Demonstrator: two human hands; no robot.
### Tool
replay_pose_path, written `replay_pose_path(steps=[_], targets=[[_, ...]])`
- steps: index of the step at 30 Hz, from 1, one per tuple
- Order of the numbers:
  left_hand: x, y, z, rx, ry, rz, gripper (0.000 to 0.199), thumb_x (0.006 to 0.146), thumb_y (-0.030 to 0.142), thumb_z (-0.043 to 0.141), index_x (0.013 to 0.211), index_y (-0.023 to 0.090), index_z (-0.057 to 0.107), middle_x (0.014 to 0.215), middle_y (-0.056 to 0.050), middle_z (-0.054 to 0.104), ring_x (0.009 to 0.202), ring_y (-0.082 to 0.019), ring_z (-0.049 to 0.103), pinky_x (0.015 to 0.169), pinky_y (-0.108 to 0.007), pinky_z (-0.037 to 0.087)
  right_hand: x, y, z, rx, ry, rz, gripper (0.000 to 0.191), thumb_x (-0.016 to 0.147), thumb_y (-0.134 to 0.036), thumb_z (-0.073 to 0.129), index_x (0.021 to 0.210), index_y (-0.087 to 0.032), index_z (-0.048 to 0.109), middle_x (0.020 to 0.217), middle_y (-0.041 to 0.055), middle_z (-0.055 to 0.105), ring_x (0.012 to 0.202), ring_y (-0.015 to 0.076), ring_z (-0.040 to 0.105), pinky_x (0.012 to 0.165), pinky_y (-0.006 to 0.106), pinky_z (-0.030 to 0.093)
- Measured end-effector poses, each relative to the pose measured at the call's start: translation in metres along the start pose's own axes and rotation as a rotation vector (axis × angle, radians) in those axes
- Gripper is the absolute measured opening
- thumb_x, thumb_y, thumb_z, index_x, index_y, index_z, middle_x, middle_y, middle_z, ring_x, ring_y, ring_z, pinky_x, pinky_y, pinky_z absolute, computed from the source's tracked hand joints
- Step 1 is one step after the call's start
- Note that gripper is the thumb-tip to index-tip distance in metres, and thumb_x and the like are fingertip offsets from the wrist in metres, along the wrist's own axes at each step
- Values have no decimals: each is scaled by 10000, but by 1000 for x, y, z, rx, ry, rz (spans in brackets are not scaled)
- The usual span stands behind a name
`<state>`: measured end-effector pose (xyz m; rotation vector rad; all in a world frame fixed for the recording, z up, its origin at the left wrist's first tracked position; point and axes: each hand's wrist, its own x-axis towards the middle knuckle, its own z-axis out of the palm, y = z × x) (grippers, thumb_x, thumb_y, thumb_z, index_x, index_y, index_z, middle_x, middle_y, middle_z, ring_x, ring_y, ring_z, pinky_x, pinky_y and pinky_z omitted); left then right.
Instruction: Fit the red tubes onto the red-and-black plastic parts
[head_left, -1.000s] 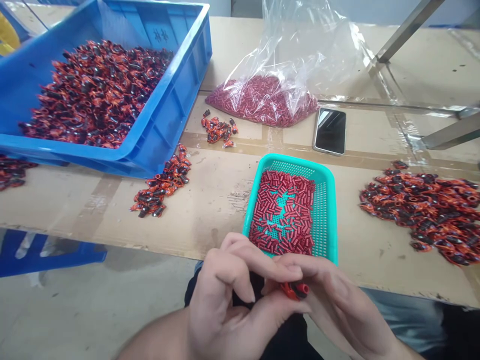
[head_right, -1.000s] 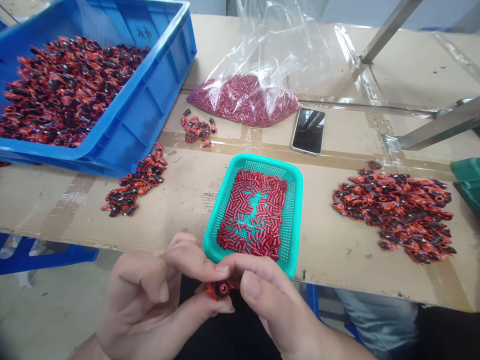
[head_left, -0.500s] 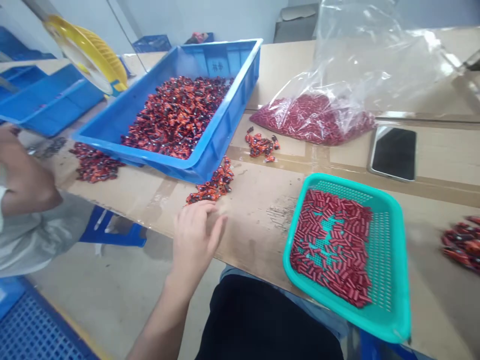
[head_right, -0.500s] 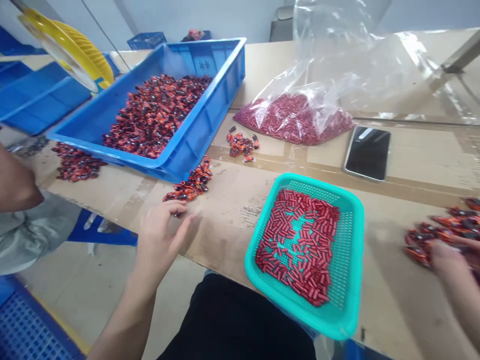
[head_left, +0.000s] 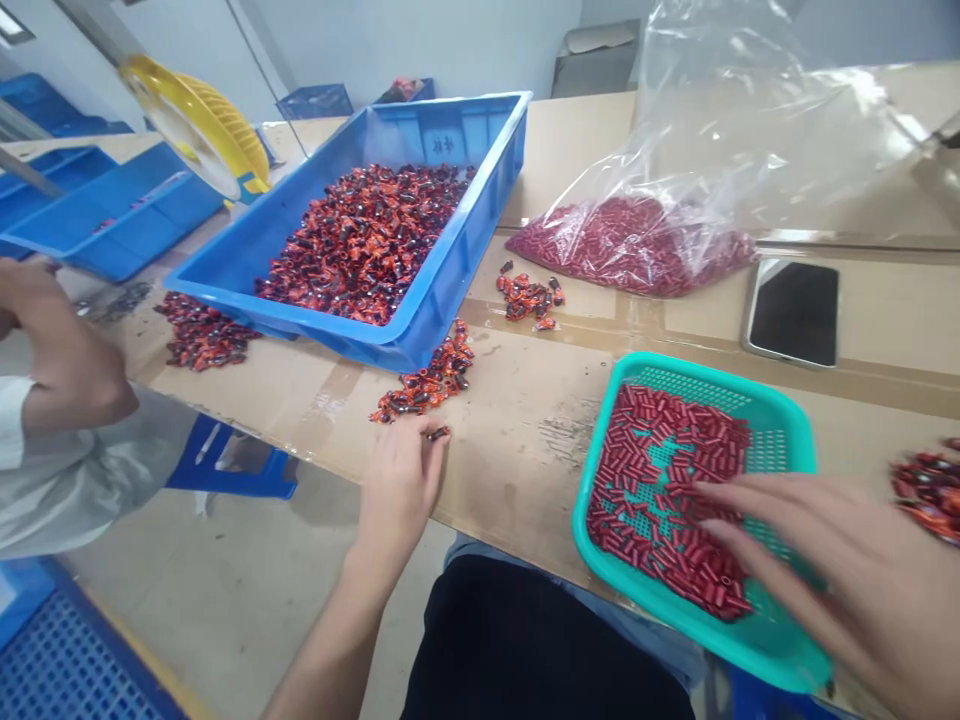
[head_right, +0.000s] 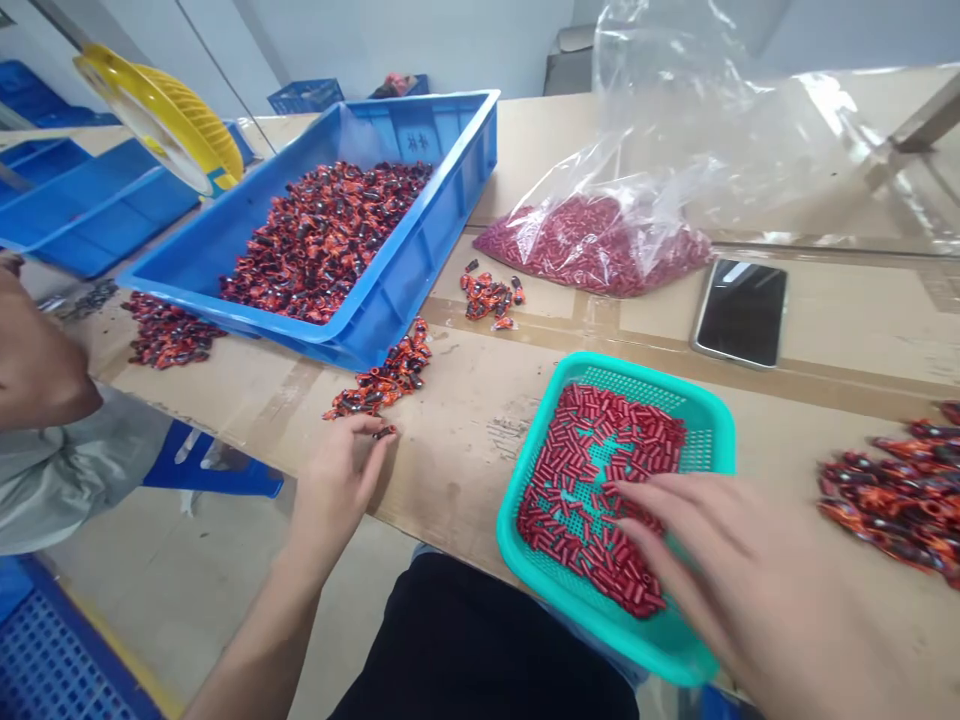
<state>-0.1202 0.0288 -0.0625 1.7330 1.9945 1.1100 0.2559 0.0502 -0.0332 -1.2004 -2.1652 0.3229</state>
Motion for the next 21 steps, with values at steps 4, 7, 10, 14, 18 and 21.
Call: replay_pose_path(steps=[4, 7, 10, 14, 18, 21], targets=[[-5, 27, 6, -408, -90, -121, 241, 920, 355, 749, 1076, 220, 624, 969, -50, 694, 887, -197, 663, 831, -329, 547, 3, -4, 33, -257, -200, -238, 411, 1132, -403, 397, 1029, -185, 729, 974, 93, 743, 813, 240, 680, 682, 376, 479], [-6, 46, 15, -736, -220, -266, 306, 927, 448, 758, 1103, 236, 623, 1006, -55, 726, 841, -170, 702, 733, -280, 585, 5, -9, 42, -315, -268, -194, 388, 1133, -282, 369, 929, -177, 681, 874, 76, 692, 747, 220, 628, 674, 358, 447], [-5, 59, 27, -986, -321, -425, 312, 888, 491, 794, 1021, 238, 667, 1061, -67, 761, 768, -147, 705, 677, -261, 597, 7, -16, 35, -327, -348, -176, 336, 1104, -217, 416, 841, -184, 622, 799, 43, 636, 704, 191, 589, 679, 335, 435], [-6, 73, 36, -1162, -415, -611, 234, 842, 388, 845, 940, 190, 767, 1117, -106, 770, 842, -157, 722, 718, -243, 617, 7, -22, 30, -348, -396, -151, 278, 1067, -176, 465, 823, -184, 598, 805, 44, 613, 712, 199, 576, 677, 340, 412], [-11, 84, 33, -1248, -537, -701, 306, 785, 324, 921, 1053, 212, 827, 1178, -91, 745, 965, -150, 706, 830, -180, 600, 6, -21, 35, -351, -392, -130, 248, 1026, -123, 488, 807, -181, 589, 808, 53, 612, 721, 227, 579, 685, 366, 400], [-16, 89, 30, -1165, -525, -521, 246, 802, 296, 929, 1028, 286, 832, 1242, -41, 707, 906, -96, 686, 852, -142, 579, 7, -21, 36, -322, -365, -110, 222, 994, -125, 512, 787, -181, 569, 778, 55, 588, 710, 233, 567, 678, 368, 411]])
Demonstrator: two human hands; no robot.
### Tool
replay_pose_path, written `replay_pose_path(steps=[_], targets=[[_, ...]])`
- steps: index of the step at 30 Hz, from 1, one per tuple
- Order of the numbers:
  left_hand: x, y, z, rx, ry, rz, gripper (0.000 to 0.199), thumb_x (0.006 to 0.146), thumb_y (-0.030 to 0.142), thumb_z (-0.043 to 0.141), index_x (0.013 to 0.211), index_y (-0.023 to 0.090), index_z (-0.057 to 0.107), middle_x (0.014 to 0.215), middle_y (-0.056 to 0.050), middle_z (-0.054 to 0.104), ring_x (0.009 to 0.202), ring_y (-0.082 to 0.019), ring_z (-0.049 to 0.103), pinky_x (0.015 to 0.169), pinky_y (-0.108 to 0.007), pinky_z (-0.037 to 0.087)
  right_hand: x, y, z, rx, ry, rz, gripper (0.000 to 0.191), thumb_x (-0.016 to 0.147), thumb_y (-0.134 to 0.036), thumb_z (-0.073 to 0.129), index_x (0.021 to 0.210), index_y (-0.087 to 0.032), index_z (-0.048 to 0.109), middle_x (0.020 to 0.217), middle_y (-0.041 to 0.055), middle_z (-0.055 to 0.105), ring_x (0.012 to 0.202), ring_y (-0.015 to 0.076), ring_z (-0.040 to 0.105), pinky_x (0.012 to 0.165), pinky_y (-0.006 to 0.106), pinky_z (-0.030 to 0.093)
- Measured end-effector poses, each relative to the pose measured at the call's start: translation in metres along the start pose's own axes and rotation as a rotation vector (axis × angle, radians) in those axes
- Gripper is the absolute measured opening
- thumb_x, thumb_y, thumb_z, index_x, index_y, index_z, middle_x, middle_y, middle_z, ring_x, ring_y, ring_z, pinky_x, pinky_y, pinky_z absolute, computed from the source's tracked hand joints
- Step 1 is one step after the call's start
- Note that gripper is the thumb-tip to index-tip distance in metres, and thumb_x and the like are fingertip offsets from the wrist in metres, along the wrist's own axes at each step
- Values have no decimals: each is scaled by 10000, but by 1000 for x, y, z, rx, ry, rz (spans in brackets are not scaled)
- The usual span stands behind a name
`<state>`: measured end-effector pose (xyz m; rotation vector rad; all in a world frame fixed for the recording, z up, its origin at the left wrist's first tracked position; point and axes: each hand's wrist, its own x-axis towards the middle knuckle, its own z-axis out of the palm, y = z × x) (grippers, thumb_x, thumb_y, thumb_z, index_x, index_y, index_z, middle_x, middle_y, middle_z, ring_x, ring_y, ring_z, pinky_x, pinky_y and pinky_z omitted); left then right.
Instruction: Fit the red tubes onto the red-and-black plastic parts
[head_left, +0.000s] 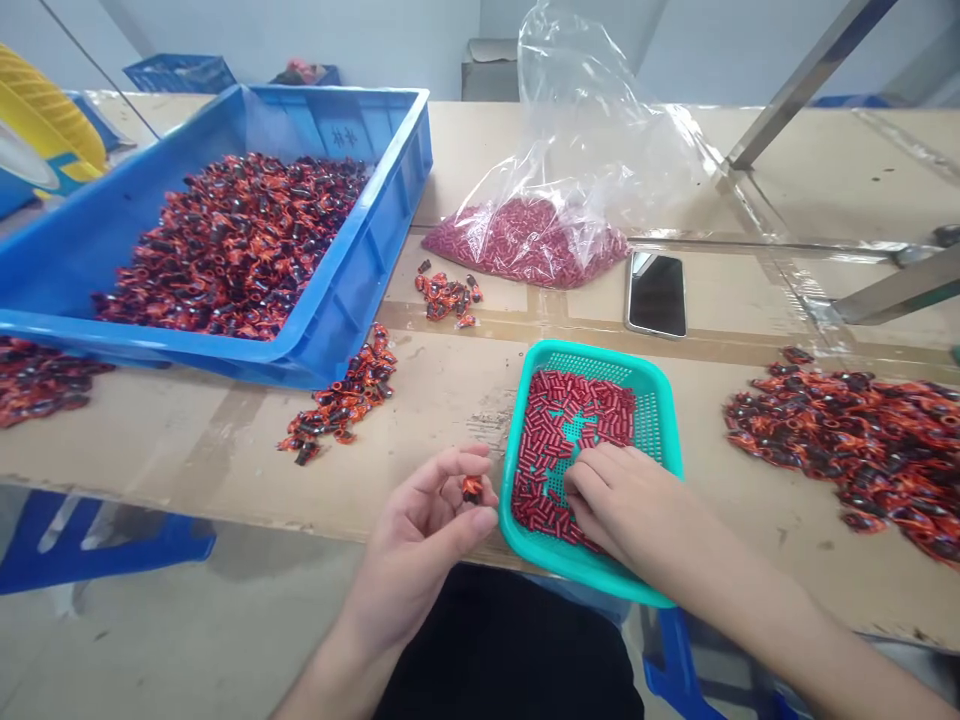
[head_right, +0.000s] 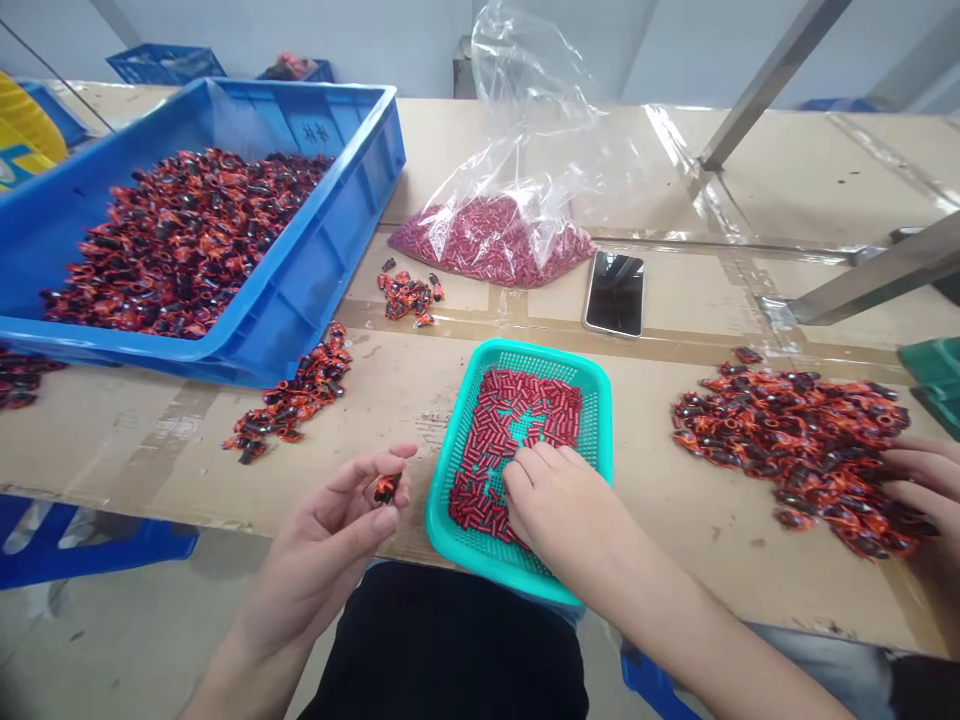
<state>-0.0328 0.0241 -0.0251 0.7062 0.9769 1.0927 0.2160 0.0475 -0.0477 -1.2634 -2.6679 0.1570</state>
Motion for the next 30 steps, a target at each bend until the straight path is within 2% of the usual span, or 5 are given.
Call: replay_pose_path(steps=[6, 12, 16, 22, 30], targets=[[-12, 3, 4, 360, -201, 380, 186, 979, 346, 755, 1144, 280, 808, 981, -41, 672, 796, -100, 677, 707, -145, 579, -3, -2, -20, 252, 59, 46, 133, 1036, -172, 497, 913, -199, 539, 815, 15, 600, 713, 156, 595, 626, 257, 488], [-19, 6, 13, 581, -292, 692, 430, 917, 204, 814, 1318, 213, 659, 932, -17, 762, 846, -122, 731, 826, -192, 618, -13, -25, -43, 918, 188, 120, 97, 1062, -212, 602, 1120, -283, 634, 997, -14, 703, 938, 114, 692, 822, 188, 574], [-21, 14, 18, 729, -313, 840, 266, 949, 182, 772, 1192, 139, 673, 1068, -73, 762, 961, -127, 749, 926, -197, 619, -17, -44, -53, 1197, 261, 126, 70, 1034, -236, 669, 1087, -280, 651, 949, -14, 716, 937, 126, 695, 831, 206, 608], [-22, 17, 22, 816, -309, 888, 238, 949, 175, 775, 1162, 127, 680, 1016, -72, 776, 1020, -144, 755, 933, -207, 634, -15, -56, -66, 1081, 413, 73, 116, 946, -174, 773, 1003, -243, 699, 868, 12, 667, 832, 143, 668, 784, 277, 610], [-23, 17, 26, 822, -298, 880, 195, 1000, 221, 723, 1155, 174, 616, 969, -79, 809, 883, -134, 790, 839, -209, 646, -11, -67, -59, 1076, 431, 127, 73, 955, -235, 770, 922, -285, 728, 790, 9, 630, 763, 159, 643, 748, 335, 572]])
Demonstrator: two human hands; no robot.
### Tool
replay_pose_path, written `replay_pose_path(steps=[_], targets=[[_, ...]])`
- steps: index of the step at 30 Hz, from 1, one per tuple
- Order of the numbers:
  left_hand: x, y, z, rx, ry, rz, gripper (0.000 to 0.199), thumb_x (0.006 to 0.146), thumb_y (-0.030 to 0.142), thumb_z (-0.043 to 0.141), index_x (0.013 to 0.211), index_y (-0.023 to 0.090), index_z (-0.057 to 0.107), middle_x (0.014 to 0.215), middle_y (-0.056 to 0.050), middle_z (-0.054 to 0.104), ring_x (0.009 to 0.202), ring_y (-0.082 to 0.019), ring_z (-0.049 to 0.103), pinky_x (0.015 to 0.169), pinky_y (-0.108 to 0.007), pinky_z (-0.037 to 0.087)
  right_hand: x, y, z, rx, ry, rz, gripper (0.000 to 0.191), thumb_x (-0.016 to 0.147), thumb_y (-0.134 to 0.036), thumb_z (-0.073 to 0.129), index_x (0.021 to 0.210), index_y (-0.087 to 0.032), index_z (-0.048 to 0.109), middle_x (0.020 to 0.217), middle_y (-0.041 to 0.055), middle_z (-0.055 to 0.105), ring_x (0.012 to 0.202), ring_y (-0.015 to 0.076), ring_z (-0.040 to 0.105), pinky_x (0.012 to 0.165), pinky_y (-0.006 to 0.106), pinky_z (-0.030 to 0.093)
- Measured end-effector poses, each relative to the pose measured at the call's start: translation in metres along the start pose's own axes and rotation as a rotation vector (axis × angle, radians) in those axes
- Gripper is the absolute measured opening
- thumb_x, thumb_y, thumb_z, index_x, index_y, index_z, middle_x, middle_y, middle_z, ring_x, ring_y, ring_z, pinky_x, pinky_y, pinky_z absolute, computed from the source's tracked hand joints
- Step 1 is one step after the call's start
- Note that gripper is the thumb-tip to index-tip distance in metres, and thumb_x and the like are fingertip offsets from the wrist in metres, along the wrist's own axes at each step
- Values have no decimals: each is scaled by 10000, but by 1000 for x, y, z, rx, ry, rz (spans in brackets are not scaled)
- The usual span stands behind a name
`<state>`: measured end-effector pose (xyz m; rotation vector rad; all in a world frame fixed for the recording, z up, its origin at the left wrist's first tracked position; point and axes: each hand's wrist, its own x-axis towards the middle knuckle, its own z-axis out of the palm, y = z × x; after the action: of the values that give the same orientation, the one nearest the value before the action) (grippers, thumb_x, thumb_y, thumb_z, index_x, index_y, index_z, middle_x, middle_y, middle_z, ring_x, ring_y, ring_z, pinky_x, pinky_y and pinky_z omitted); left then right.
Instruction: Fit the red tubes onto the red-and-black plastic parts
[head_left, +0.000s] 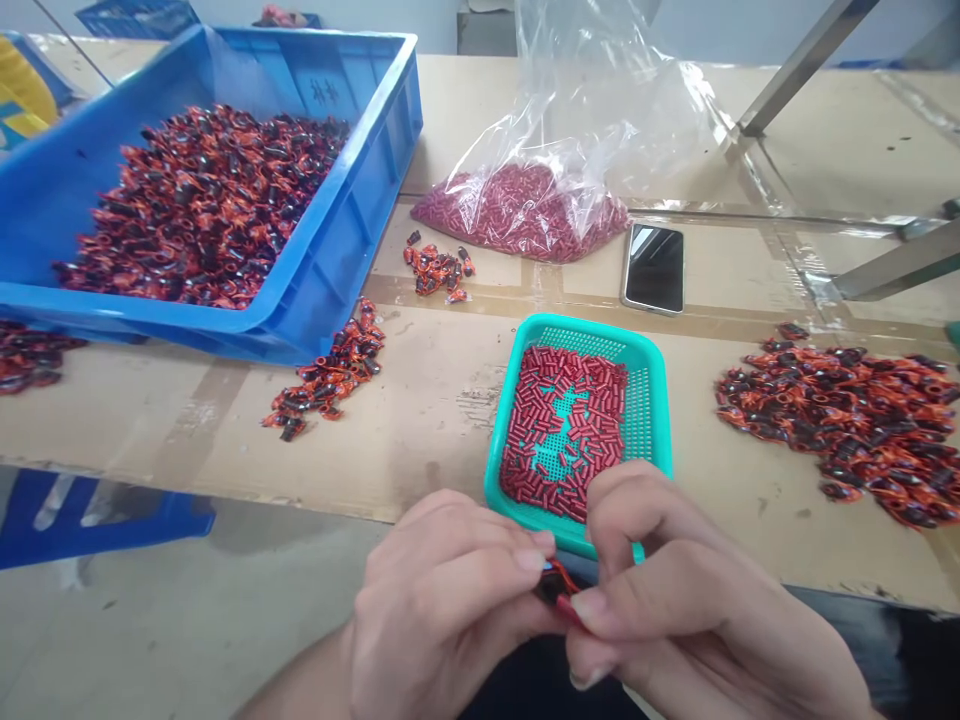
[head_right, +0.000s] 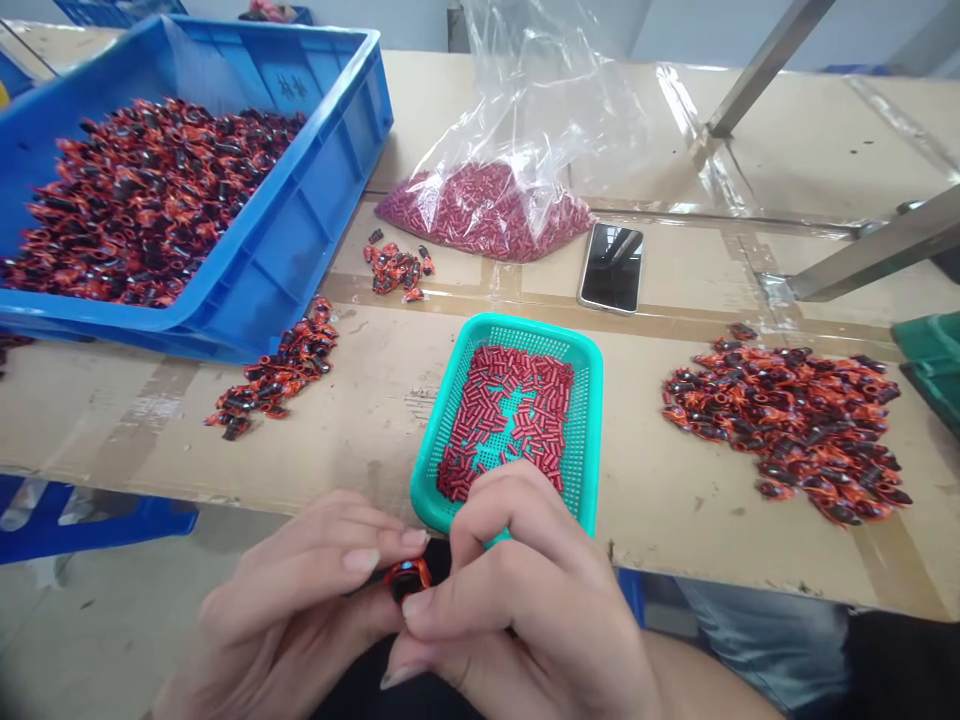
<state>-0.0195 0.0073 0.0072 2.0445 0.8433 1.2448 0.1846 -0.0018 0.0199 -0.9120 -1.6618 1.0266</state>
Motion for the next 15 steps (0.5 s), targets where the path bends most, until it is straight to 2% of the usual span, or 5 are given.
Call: replay_pose_path(steps=[6, 10, 11, 13, 15], targets=[[-2, 1, 1, 59, 5, 40, 170, 1038, 238, 674, 1150, 189, 557, 937, -79, 809, 850, -129, 791, 791, -217, 636, -2, 0, -7, -49, -85, 1, 156, 939, -153, 770, 974, -257, 659, 845, -7, 586, 784, 140, 623, 767, 317, 562], [-1, 3, -2, 33, -16, 36, 45, 1057, 180, 618, 1100, 195, 620, 985, -94, 816, 903, -160, 793, 827, -267, 643, 4, 0, -8, -66, -101, -1, 178, 909, -126, 791, 892, -220, 641, 847, -11, 591, 781, 125, 615, 719, 259, 547], [-1, 4, -3, 27, -37, 24, 85, 1057, 151, 597, 1110, 196, 646, 1000, -94, 818, 905, -171, 795, 826, -279, 647, 6, 1, -9, -50, -111, 22, 181, 909, -141, 797, 869, -219, 639, 848, -13, 596, 783, 119, 615, 705, 238, 541], [-2, 8, -4, 21, -79, -10, 211, 1036, 107, 590, 1195, 216, 676, 1020, -86, 823, 883, -195, 802, 795, -298, 663, 6, 4, -9, 32, -147, 150, 176, 924, -195, 796, 854, -228, 638, 867, -20, 610, 795, 107, 616, 707, 205, 539], [-7, 13, -1, 20, -59, -83, 332, 1019, 103, 597, 1309, 253, 659, 1058, -84, 823, 895, -233, 807, 794, -350, 685, 4, 8, -10, 164, -193, 351, 163, 917, -276, 817, 931, -250, 656, 910, -19, 636, 836, 114, 630, 752, 202, 563]])
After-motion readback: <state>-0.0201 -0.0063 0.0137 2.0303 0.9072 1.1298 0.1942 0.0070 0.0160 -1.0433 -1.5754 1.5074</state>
